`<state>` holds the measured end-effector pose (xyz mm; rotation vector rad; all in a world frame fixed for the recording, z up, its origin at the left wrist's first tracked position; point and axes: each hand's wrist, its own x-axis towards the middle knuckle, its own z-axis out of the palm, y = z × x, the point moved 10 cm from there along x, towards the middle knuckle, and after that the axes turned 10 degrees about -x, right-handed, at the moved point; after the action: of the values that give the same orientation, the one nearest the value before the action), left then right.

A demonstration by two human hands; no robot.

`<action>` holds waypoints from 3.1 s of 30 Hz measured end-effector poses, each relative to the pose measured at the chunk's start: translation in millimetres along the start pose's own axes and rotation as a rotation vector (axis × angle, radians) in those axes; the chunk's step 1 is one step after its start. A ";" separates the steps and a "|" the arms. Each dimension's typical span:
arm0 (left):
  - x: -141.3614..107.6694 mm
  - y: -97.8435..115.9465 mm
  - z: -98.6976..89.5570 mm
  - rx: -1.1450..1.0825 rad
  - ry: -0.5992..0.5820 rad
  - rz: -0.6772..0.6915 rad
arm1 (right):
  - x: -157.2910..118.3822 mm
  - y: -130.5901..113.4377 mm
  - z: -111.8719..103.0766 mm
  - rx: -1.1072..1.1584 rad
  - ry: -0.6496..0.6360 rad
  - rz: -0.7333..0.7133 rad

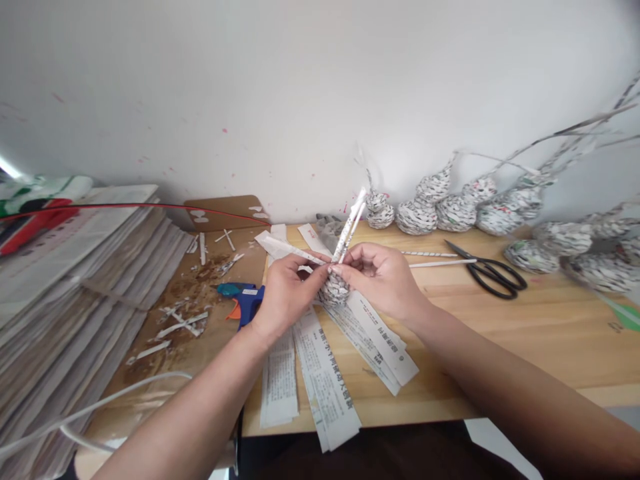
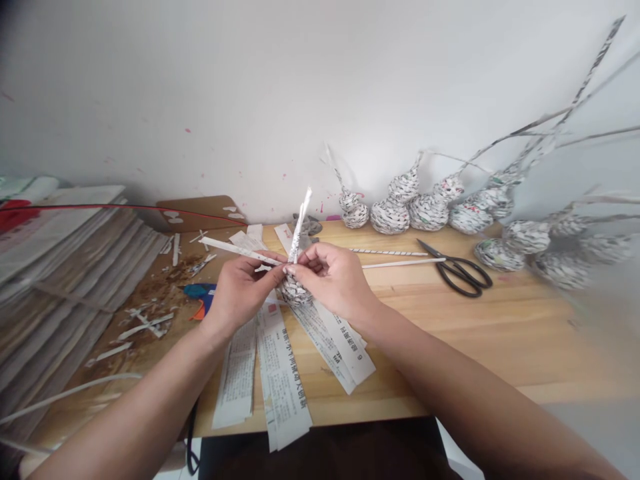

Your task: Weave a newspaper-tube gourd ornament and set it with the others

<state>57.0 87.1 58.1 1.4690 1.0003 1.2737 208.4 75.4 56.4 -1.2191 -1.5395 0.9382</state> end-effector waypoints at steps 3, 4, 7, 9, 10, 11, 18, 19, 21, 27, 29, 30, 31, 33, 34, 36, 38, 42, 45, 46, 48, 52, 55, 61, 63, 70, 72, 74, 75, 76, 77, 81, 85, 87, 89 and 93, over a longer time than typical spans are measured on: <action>0.0 0.1 -0.5 0.005 -0.005 0.009 | -0.9 -1.4 -0.7 -0.023 0.013 0.001; 0.0 0.6 -0.5 0.013 -0.009 0.020 | -1.0 -1.6 -0.8 -0.023 0.016 0.002; -0.2 0.7 0.2 0.040 -0.023 0.038 | -0.7 -2.5 -1.0 -0.035 0.016 -0.015; -0.7 -0.5 0.8 0.034 -0.023 0.037 | -0.1 -2.0 -1.2 -0.047 0.011 -0.023; -0.9 -0.8 1.1 0.020 -0.021 0.035 | 0.4 -1.1 -1.1 -0.050 0.005 -0.022; -1.1 -0.6 1.6 0.003 -0.019 0.035 | 0.9 0.0 -1.1 -0.050 0.000 -0.017; -1.0 5.6 -1.0 -0.053 0.031 0.032 | 1.3 1.0 2.4 -0.057 -0.047 -0.030; -0.9 5.5 -1.6 -0.054 0.035 0.026 | 0.6 -1.1 1.7 -0.082 -0.036 -0.055; -0.6 4.4 -3.3 -0.057 0.046 0.012 | -1.3 -5.8 -0.6 -0.138 0.002 -0.106; 0.3 0.3 -3.5 -0.064 0.017 -0.041 | -5.8 -13.6 -3.9 -0.281 0.083 -0.160; 0.4 -0.9 -2.6 -0.068 -0.003 -0.056 | -6.1 -13.0 -5.7 -0.291 0.115 -0.147; 0.4 -0.7 -2.5 -0.064 -0.009 -0.056 | -6.1 -12.1 -6.5 -0.290 0.128 -0.137; 0.5 0.3 -2.7 -0.052 -0.012 -0.045 | -6.1 -11.0 -7.1 -0.285 0.137 -0.125; 0.6 4.4 -3.0 -0.020 -0.014 -0.004 | -5.5 -8.2 -7.1 -0.263 0.140 -0.099; 0.6 6.5 -2.8 -0.007 -0.018 0.019 | -5.1 -6.6 -7.2 -0.246 0.140 -0.084; 0.5 8.3 -1.6 0.010 -0.029 0.042 | -4.3 -3.2 -8.1 -0.209 0.142 -0.052; 0.2 7.4 0.3 0.003 -0.046 0.043 | -3.1 0.5 -9.0 -0.174 0.144 -0.021; -1.5 8.8 3.2 -0.065 -0.080 0.084 | -1.0 7.8 -8.0 -0.110 0.117 0.022; -2.3 8.6 0.4 -0.041 -0.072 0.095 | -0.4 10.1 -7.0 -0.091 0.091 0.037; -2.1 7.2 -1.4 -0.021 -0.064 0.087 | -0.3 10.1 -7.2 -0.094 0.088 0.038; -1.5 4.3 -2.7 -0.007 -0.081 0.075 | -0.1 9.1 -8.7 -0.098 0.094 0.029; 0.0 3.2 1.0 -0.035 -0.186 0.107 | 0.7 7.9 -8.2 -0.064 0.087 -0.002; 1.6 11.4 0.6 0.027 -0.202 0.182 | 0.7 8.9 -4.4 -0.053 0.063 -0.006; -0.1 32.5 4.4 0.100 -0.215 0.332 | -0.5 5.1 4.3 -0.023 -0.001 -0.014; -0.2 29.1 6.1 0.092 -0.225 0.306 | -0.7 4.1 6.1 0.009 -0.024 0.004; 4.8 0.2 2.2 -0.117 -0.166 0.046 | -1.6 2.3 9.5 0.087 -0.089 0.081; 5.3 -1.6 3.5 -0.136 -0.174 0.018 | -0.8 2.0 10.4 0.124 -0.104 0.063; 5.7 -2.2 3.9 -0.143 -0.172 0.000 | 0.2 2.4 10.4 0.159 -0.111 0.032; 5.8 -2.2 3.9 -0.146 -0.169 -0.005 | 0.6 3.2 10.0 0.171 -0.110 0.017; 6.0 -2.2 3.8 -0.148 -0.164 -0.007 | 0.9 4.2 9.7 0.180 -0.109 0.005; 6.2 -2.5 3.7 -0.149 -0.160 -0.010 | 1.0 5.0 9.6 0.187 -0.109 -0.004; 6.8 -6.3 2.3 -0.175 -0.147 -0.021 | 0.2 2.3 8.5 0.173 -0.097 -0.024; 7.0 -9.1 2.5 -0.172 -0.162 -0.015 | -0.8 -5.2 3.7 0.093 -0.047 -0.022; 7.5 -8.0 1.6 -0.165 -0.151 -0.001 | -0.9 -8.4 2.7 0.069 -0.041 -0.038; 8.3 -6.5 1.0 -0.179 -0.137 0.006 | -1.0 -9.2 1.6 0.038 -0.034 -0.056; 8.9 -5.3 1.0 -0.182 -0.111 0.033 | -1.4 -6.5 1.6 0.023 -0.043 -0.065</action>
<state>59.1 96.9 55.1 1.4037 0.7697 1.2579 205.2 72.6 61.8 -1.1324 -1.5883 0.9425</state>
